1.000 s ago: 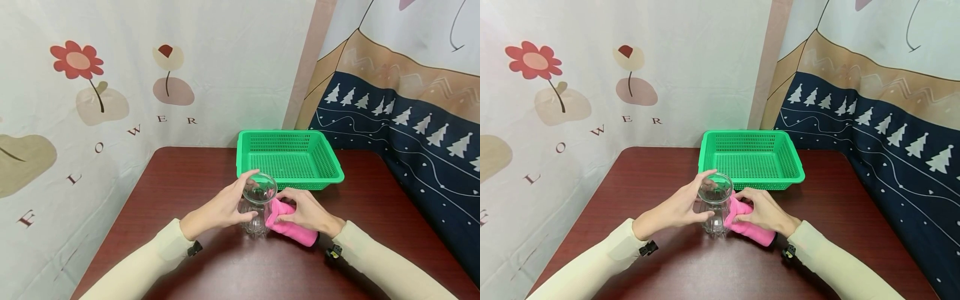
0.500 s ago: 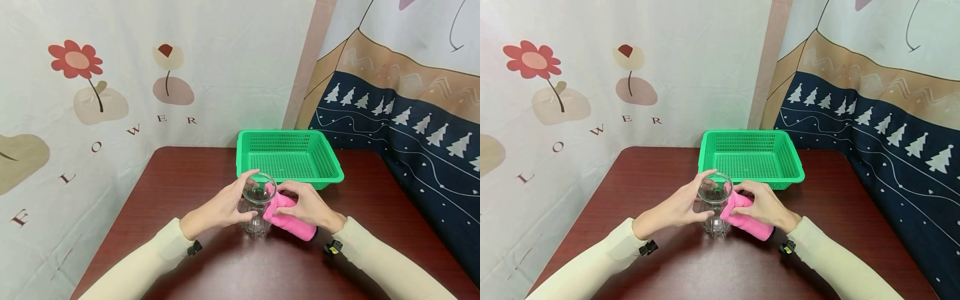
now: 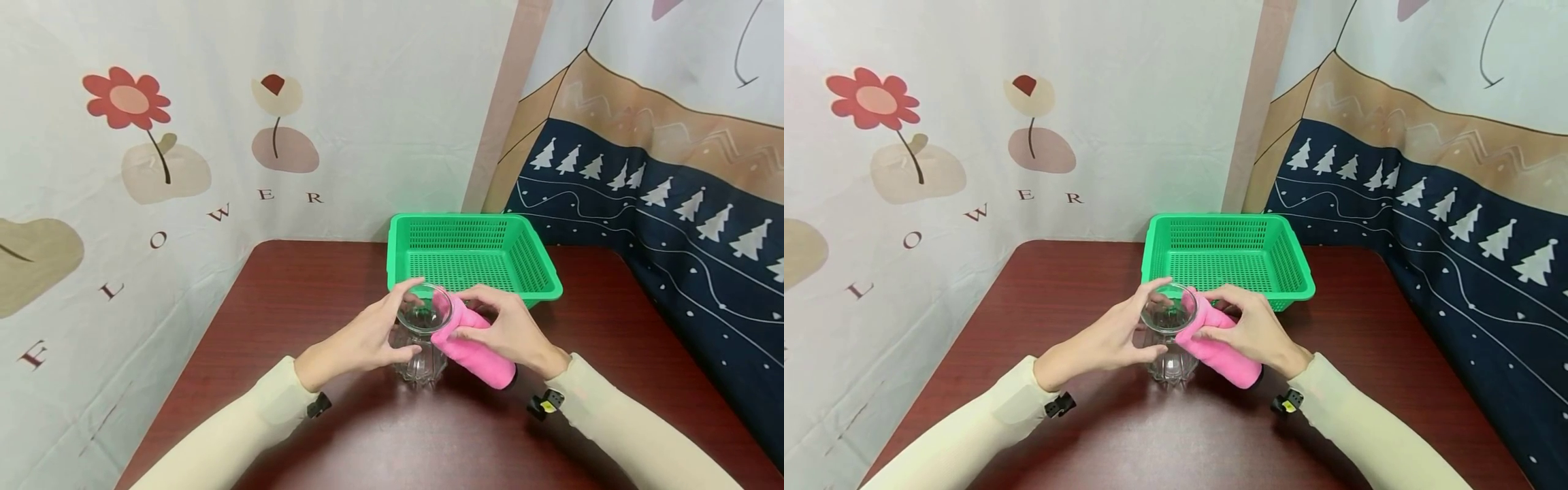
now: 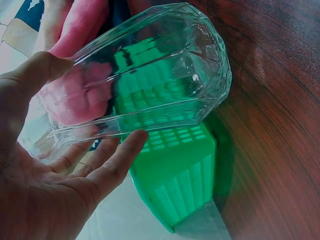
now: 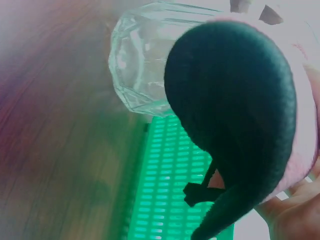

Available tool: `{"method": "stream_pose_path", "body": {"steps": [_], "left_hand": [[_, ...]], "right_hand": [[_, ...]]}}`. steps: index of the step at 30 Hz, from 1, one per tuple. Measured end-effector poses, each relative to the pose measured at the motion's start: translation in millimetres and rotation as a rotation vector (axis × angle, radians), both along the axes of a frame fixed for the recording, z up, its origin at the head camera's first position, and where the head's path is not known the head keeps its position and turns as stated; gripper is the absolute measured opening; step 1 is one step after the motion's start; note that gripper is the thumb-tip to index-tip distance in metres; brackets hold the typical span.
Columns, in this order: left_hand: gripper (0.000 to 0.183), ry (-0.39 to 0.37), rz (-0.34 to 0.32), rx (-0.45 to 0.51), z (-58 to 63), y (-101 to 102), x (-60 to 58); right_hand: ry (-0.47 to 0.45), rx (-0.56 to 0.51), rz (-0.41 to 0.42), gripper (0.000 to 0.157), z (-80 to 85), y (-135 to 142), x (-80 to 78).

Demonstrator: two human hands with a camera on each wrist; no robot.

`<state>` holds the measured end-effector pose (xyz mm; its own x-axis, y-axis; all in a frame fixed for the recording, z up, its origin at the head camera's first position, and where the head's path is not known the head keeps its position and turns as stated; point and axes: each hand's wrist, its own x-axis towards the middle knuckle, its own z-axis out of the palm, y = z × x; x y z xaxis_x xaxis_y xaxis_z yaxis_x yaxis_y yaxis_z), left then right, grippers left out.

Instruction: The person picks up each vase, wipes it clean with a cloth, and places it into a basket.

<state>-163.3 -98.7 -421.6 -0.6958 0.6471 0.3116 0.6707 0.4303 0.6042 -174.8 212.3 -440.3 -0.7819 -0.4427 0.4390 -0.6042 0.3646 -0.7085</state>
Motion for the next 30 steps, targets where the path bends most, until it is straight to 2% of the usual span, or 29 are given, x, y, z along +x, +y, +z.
{"method": "stream_pose_path", "body": {"steps": [10,24,27,30], "left_hand": [[0.113,-0.025,0.03,-0.002,0.7,1.1,2.8],[0.118,-0.052,0.057,0.044,0.8,2.5,7.2],[0.119,-0.027,0.081,0.046,1.2,3.6,9.2],[0.119,0.019,0.132,0.032,1.0,5.5,12.7]], "right_hand": [[-0.005,-0.004,-0.014,0.059,2.1,2.3,1.1],[0.013,-0.006,-0.007,0.059,-1.3,3.5,-0.7],[0.016,-0.01,-0.011,0.059,-1.6,4.0,-0.9],[0.013,-0.016,-0.011,0.059,-1.6,4.7,-0.8]]}}
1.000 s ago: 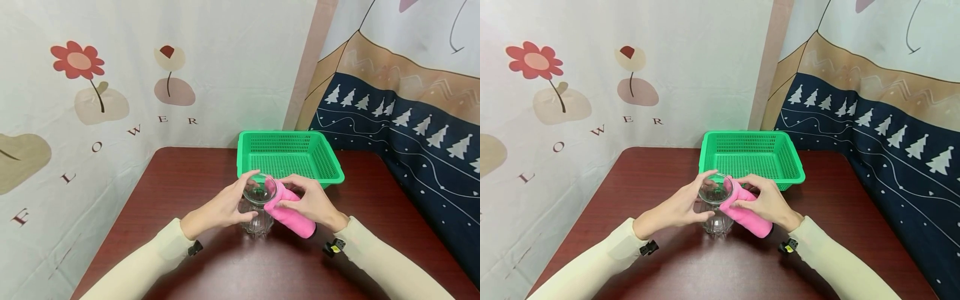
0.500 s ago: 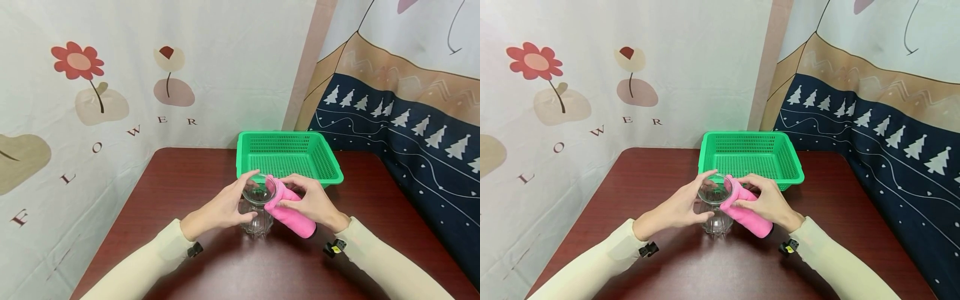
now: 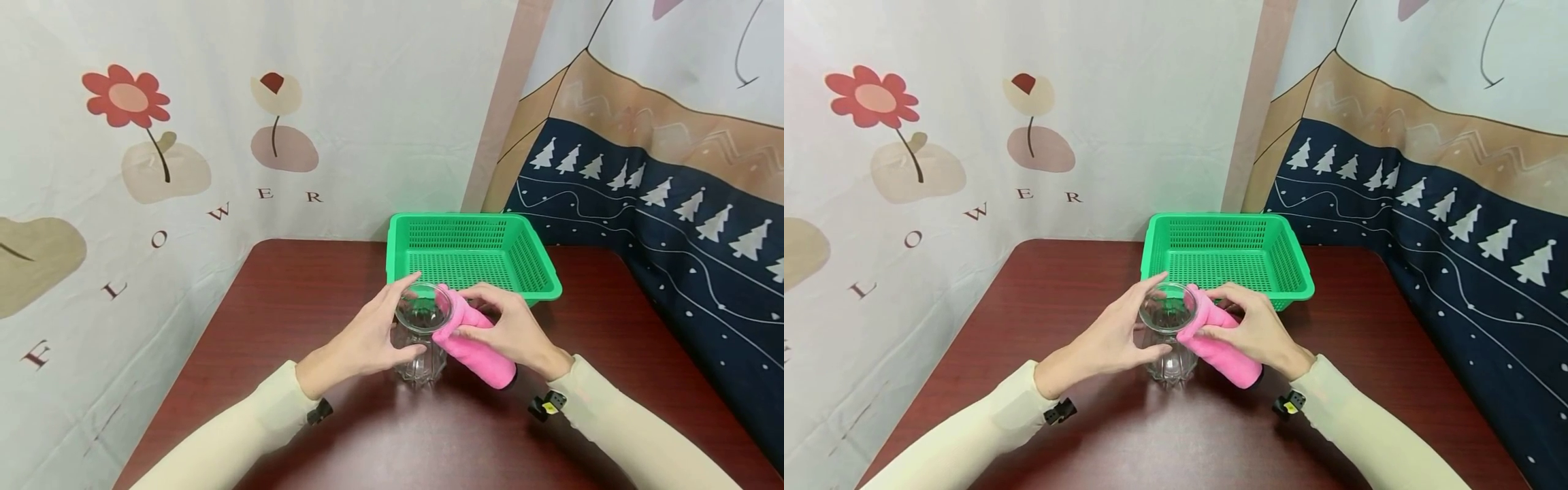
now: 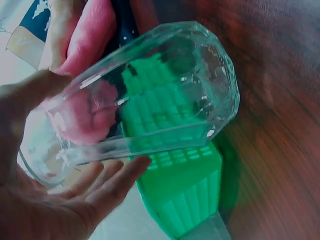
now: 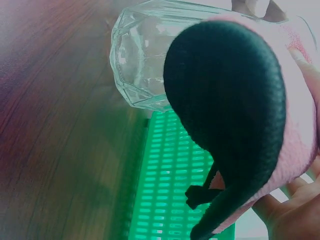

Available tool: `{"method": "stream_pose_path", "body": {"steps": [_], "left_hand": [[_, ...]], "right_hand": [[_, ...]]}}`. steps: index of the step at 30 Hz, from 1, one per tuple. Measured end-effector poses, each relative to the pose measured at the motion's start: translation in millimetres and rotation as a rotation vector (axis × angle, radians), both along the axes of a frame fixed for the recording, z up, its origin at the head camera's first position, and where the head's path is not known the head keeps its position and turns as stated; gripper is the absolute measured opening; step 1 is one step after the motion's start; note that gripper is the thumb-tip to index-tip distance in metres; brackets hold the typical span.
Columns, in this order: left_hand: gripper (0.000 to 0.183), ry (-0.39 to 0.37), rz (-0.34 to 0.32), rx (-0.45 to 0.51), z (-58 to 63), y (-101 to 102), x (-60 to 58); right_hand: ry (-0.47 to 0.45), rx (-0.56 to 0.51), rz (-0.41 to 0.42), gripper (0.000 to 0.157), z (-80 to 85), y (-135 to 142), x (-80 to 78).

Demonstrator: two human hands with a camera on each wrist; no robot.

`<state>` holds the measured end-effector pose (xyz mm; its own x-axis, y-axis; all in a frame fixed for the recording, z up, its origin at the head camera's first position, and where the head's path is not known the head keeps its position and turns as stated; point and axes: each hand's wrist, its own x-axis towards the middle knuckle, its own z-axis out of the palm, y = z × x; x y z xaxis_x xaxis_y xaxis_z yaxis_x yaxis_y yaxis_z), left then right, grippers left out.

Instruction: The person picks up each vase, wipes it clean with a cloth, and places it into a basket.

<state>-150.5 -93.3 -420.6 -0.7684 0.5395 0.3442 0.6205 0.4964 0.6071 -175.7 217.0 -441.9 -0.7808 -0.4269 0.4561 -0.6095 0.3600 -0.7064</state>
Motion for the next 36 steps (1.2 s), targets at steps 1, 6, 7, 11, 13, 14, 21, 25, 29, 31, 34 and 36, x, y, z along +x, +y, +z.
{"method": "stream_pose_path", "body": {"steps": [1,6,7,11,13,14,21,25,29,31,34,36], "left_hand": [[0.118,0.013,0.022,-0.007,-0.1,0.8,1.8],[0.117,0.039,0.13,-0.02,-1.3,8.0,12.4],[0.118,0.037,0.151,-0.021,-1.3,9.8,14.2],[0.118,0.032,0.221,-0.027,-1.4,16.1,19.8],[0.117,0.035,0.242,-0.027,-1.3,18.7,21.3],[0.116,0.039,0.249,-0.024,-1.3,19.7,21.8],[0.109,0.045,0.262,-0.011,-1.1,22.4,21.7],[0.107,0.034,0.249,-0.004,-0.2,21.3,21.4],[0.107,0.026,0.234,-0.002,0.8,19.5,19.5],[0.107,0.029,0.224,-0.002,1.2,18.0,17.5],[0.107,0.051,0.196,-0.008,2.4,15.0,14.0],[0.107,0.064,0.174,-0.018,2.8,12.2,10.9]], "right_hand": [[0.0,-0.002,-0.002,0.059,0.0,0.2,0.2],[0.01,-0.005,-0.02,0.06,-0.6,2.7,0.2],[0.014,-0.003,-0.026,0.06,-0.6,3.5,-0.1],[0.026,0.008,-0.052,0.06,-1.1,7.1,-1.0],[0.028,0.012,-0.063,0.06,-0.9,8.5,-1.1],[0.028,0.015,-0.068,0.06,-0.7,9.2,-0.9],[0.011,0.017,-0.079,0.059,-0.4,11.6,-1.2],[0.012,0.016,-0.081,0.06,-0.4,11.2,-0.7],[0.012,0.018,-0.079,0.06,-0.5,10.6,0.0],[0.01,0.018,-0.079,0.06,-0.3,10.4,0.6],[0.005,0.018,-0.082,0.06,0.5,10.4,1.6],[0.002,0.018,-0.082,0.059,1.1,10.3,2.2]]}}
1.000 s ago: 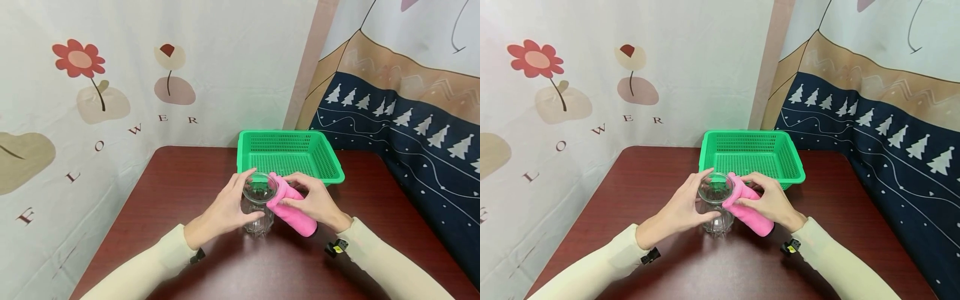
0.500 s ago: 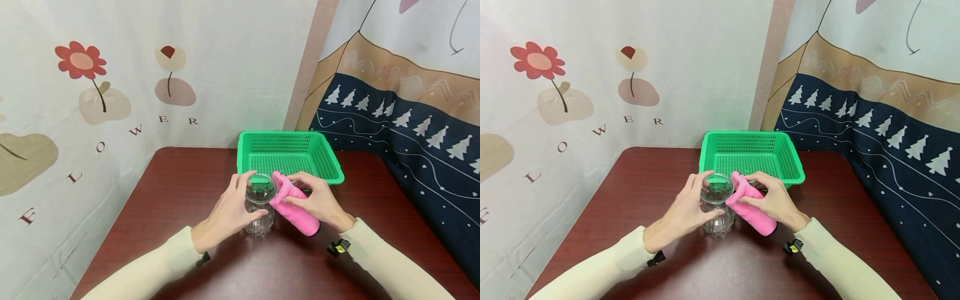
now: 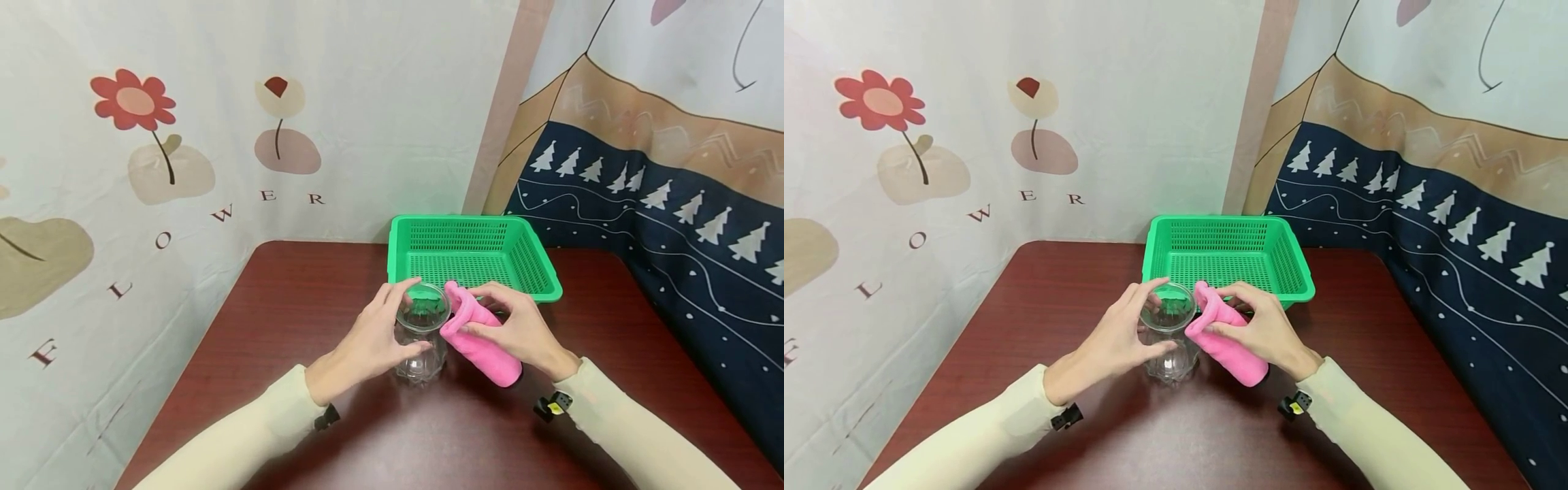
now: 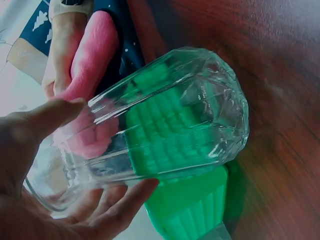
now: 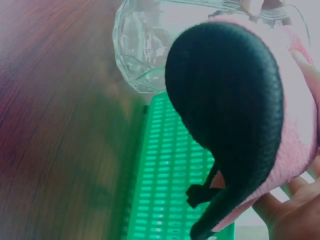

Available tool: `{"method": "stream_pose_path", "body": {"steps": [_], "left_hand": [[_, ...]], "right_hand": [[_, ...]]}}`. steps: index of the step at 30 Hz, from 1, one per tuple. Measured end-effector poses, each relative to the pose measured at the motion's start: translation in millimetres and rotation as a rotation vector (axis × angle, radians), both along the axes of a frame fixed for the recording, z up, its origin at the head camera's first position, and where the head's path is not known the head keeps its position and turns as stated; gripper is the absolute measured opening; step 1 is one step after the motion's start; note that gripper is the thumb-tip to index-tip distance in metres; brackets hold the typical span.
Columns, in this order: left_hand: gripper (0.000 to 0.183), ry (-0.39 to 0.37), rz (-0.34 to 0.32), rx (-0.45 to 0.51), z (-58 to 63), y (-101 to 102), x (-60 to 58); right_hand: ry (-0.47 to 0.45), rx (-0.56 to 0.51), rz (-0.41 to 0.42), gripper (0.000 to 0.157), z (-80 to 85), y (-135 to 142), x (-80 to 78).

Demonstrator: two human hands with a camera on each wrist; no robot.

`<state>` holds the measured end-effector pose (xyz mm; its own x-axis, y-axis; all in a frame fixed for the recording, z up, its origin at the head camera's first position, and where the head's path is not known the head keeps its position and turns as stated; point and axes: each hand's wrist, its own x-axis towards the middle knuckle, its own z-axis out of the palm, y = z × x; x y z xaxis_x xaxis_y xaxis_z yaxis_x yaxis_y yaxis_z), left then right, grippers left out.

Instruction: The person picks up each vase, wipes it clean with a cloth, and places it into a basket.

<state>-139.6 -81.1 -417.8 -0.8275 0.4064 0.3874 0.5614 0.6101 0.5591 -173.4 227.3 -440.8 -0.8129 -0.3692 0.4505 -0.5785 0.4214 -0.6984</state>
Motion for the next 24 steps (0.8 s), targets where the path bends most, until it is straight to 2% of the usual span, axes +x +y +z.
{"method": "stream_pose_path", "body": {"steps": [5,12,19,24], "left_hand": [[0.108,-0.007,-0.064,-0.007,1.7,-7.8,-8.0],[0.108,-0.098,-0.159,0.023,6.3,-19.0,-18.8],[0.111,-0.182,-0.257,0.018,10.6,-28.1,-27.8],[0.111,-0.206,-0.307,0.004,11.8,-30.1,-31.8]], "right_hand": [[-0.003,-0.007,0.005,0.059,0.7,-0.5,0.4],[0.021,-0.02,0.023,0.06,-0.8,-1.0,-1.0],[0.001,-0.016,0.027,0.06,-0.6,-1.0,-0.4],[-0.005,-0.007,0.027,0.059,-1.3,0.2,0.4]]}}
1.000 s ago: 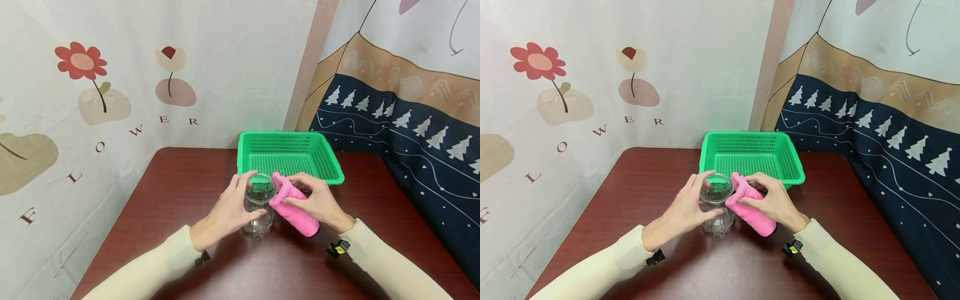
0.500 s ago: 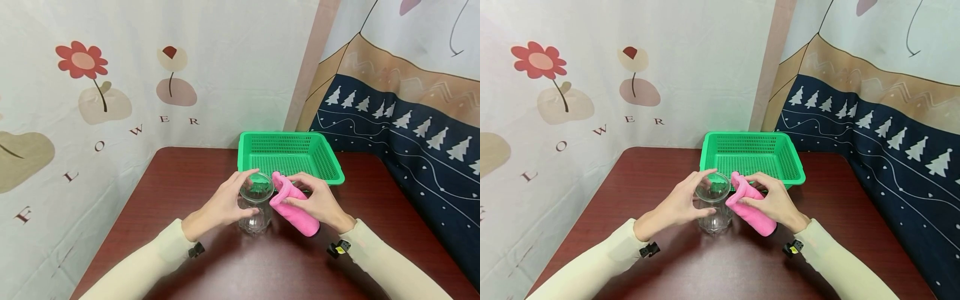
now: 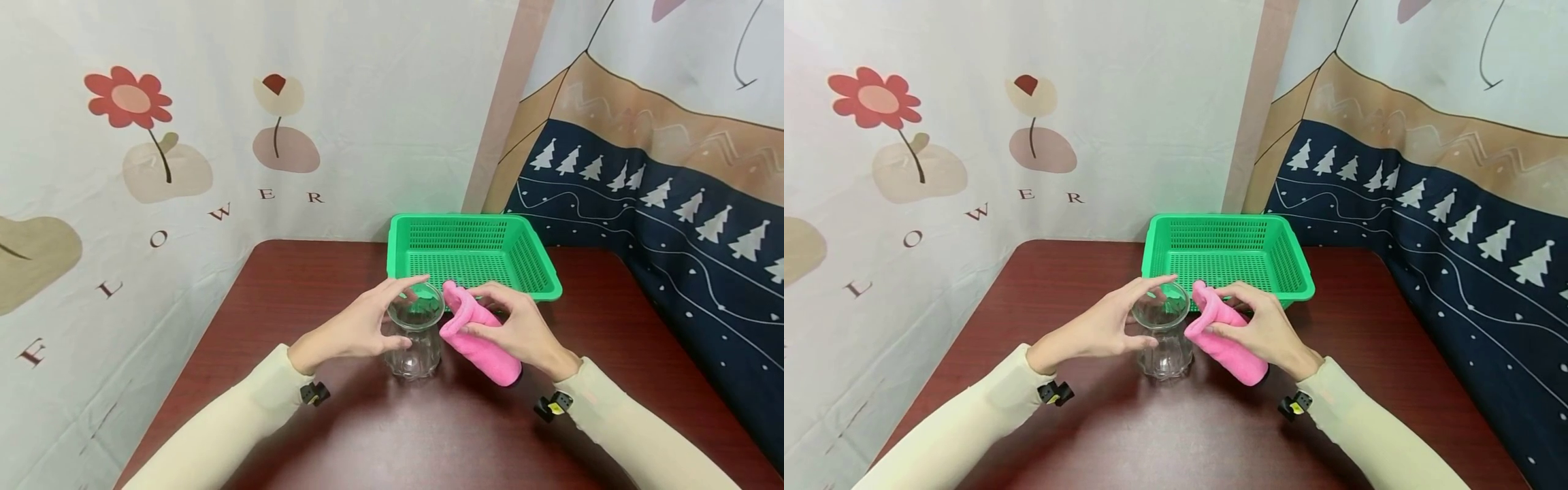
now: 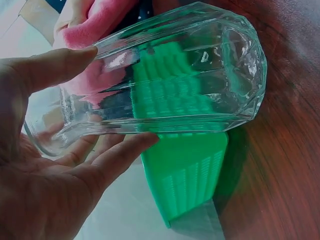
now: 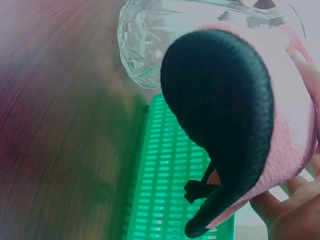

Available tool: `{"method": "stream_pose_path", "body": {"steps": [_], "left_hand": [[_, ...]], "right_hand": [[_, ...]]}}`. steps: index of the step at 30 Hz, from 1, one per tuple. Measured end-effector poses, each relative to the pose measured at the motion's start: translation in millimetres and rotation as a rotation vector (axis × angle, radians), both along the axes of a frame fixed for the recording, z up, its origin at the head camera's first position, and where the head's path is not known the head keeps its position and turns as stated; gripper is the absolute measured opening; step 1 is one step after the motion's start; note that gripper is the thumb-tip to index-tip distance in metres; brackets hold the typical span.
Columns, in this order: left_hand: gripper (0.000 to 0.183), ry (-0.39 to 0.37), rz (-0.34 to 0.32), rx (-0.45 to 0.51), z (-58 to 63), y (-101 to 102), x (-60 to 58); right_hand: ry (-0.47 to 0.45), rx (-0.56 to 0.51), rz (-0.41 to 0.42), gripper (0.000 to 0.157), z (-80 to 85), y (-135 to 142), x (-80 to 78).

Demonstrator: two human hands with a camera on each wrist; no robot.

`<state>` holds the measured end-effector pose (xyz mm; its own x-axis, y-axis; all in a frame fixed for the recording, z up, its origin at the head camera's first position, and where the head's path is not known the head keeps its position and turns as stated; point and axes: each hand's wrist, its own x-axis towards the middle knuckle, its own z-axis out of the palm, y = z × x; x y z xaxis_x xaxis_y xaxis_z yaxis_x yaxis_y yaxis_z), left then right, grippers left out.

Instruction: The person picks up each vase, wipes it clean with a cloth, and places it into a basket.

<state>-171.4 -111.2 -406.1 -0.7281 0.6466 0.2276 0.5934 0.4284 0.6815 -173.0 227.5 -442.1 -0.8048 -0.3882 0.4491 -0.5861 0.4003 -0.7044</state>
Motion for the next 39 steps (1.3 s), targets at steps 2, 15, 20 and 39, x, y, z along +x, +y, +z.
{"method": "stream_pose_path", "body": {"steps": [2,15,20,39], "left_hand": [[0.111,-0.003,-0.01,-0.002,-0.4,-0.3,-0.9],[0.119,0.01,0.051,0.037,-8.2,-1.0,9.2],[0.118,0.05,0.069,0.05,-10.6,1.1,13.7],[0.114,0.119,0.073,0.043,-14.7,3.3,11.7]], "right_hand": [[-0.002,0.001,0.001,0.059,-0.8,0.3,0.1],[0.024,-0.012,0.046,0.059,-1.1,-3.8,0.9],[0.048,-0.017,0.064,0.058,0.0,-9.8,1.5],[0.038,-0.063,0.051,0.048,-2.0,-34.7,-0.6]]}}
